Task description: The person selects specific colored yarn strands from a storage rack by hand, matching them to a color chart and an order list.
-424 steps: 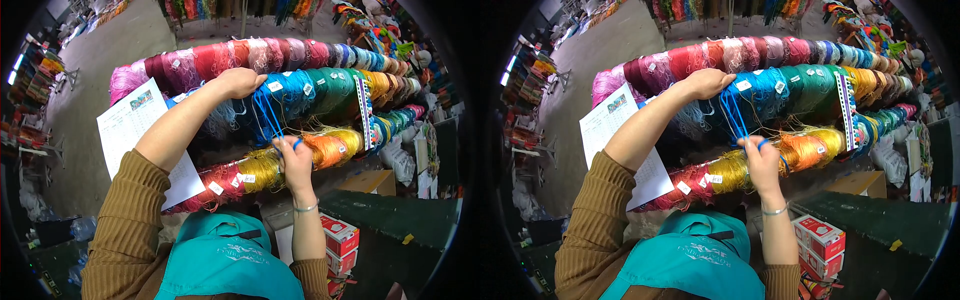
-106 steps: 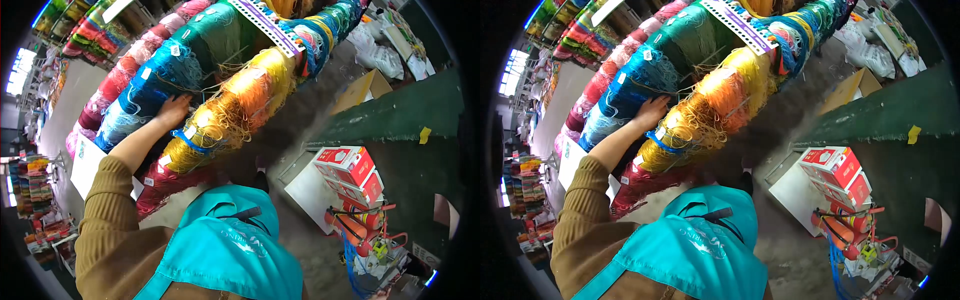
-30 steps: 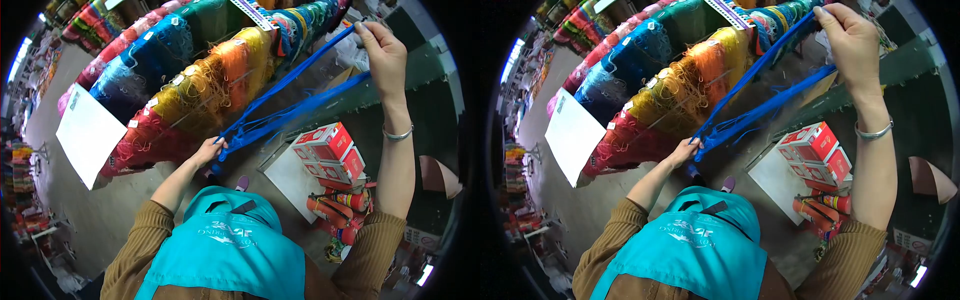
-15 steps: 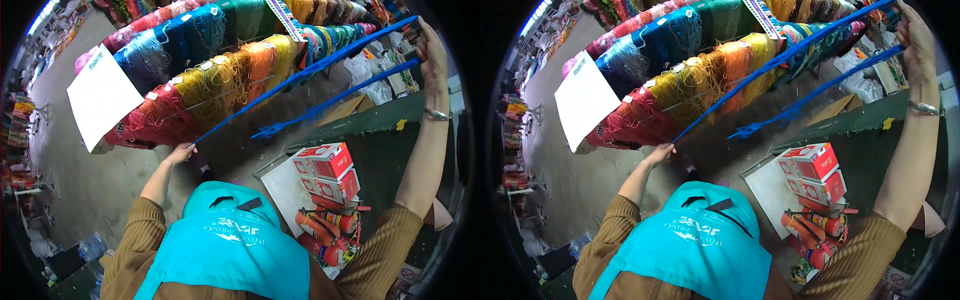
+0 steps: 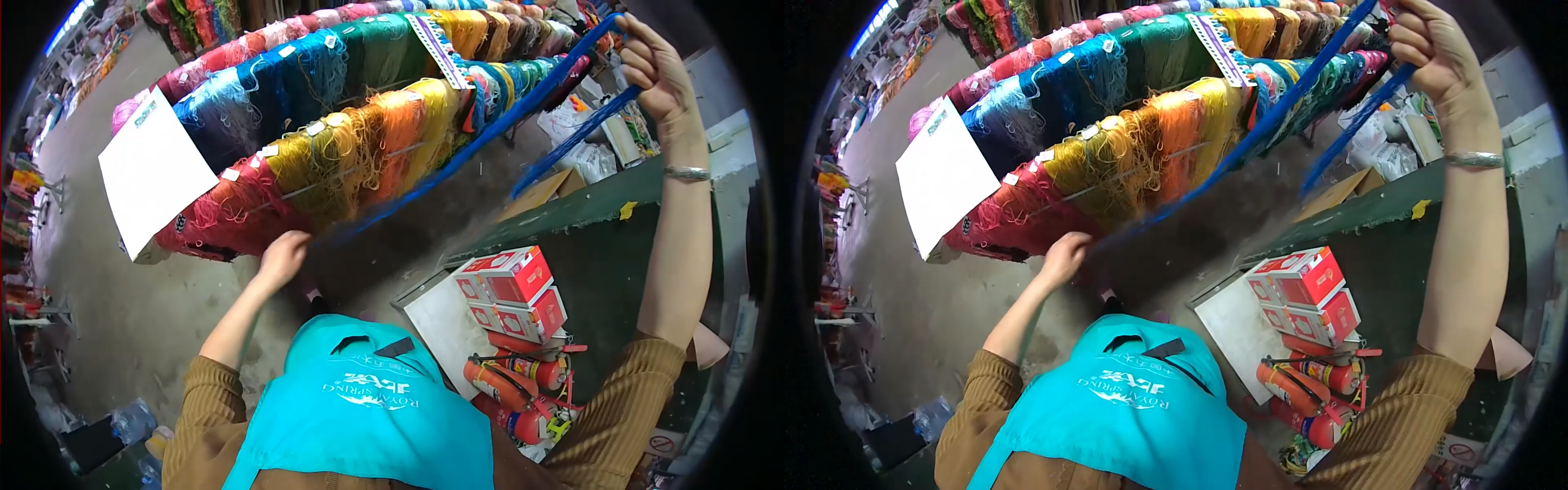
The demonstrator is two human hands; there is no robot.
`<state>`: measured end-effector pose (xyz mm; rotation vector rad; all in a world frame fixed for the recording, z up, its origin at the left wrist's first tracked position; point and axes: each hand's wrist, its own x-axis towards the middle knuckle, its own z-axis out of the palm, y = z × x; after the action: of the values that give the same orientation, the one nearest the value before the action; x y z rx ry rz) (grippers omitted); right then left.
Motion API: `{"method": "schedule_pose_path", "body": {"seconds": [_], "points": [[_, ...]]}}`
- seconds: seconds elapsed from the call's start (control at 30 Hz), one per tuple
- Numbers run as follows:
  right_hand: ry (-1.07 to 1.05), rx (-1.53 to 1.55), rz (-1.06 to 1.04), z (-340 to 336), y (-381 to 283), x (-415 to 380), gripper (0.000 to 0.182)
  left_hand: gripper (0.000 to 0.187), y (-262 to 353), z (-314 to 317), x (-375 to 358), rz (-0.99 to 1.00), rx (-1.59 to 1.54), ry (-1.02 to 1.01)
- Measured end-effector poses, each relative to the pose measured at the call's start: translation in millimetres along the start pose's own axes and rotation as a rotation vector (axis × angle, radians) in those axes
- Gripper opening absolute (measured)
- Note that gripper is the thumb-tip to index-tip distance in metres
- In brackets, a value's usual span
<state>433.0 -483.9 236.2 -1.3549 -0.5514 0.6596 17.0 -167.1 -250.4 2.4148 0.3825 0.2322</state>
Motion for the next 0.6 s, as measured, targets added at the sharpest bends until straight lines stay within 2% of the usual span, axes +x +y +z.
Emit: {"method": "schedule_pose_path", "body": {"seconds": [0.03,0.07,0.1,0.13,0.17,0.2,0.23,0.27,0.3,0.33,0.4,0.5,0.6], "points": [[-0.077,0.028,0.021,7.3,6.4,-0.2,0.027,0.024,58.6,-13.5,23.3,0.135,-0.178,0.059],[-0.002,-0.004,-0.014,20.7,15.1,-2.9,0.027,0.025,107.4,-19.4,44.9,0.259,-0.324,0.103],[-0.059,0.020,0.013,32.8,23.0,-5.2,0.027,0.028,154.7,-29.1,64.9,0.385,-0.420,0.123],[-0.117,0.030,0.033,43.2,30.9,-6.9,0.028,0.033,199.7,-32.8,80.8,0.336,-0.823,0.028],[-0.147,0.011,0.018,55.5,38.2,-10.0,0.028,0.039,239.3,-48.5,96.4,0.378,-0.853,-0.028],[-0.156,-0.003,0.015,67.1,44.3,-12.9,0.028,0.046,269.0,-51.2,114.5,0.462,-0.861,0.009],[-0.296,0.023,0.049,69.2,49.3,-10.7,0.028,0.050,294.7,-51.4,130.8,0.502,-0.971,0.007],[-0.347,0.013,0.036,72.9,54.7,-12.1,0.027,0.050,316.8,-52.5,139.6,0.471,-1.100,-0.049],[-0.140,-0.022,-0.013,87.9,60.0,-20.9,0.027,0.050,332.3,-52.4,146.1,0.438,-1.227,-0.107],[-0.098,-0.033,-0.037,96.2,63.4,-26.0,0.027,0.038,334.0,-43.6,153.9,0.421,-1.302,-0.207],[0.018,-0.086,-0.074,95.5,64.2,-29.8,0.027,0.027,319.6,-26.4,154.1,0.339,-1.134,-0.314],[0.071,-0.197,-0.124,82.2,69.8,-32.8,0.026,0.024,279.8,1.9,125.0,0.343,-1.036,-0.188],[0.096,-0.171,-0.145,74.0,65.1,-32.0,0.024,0.024,225.7,29.8,98.1,0.141,-1.008,-0.238]]}}
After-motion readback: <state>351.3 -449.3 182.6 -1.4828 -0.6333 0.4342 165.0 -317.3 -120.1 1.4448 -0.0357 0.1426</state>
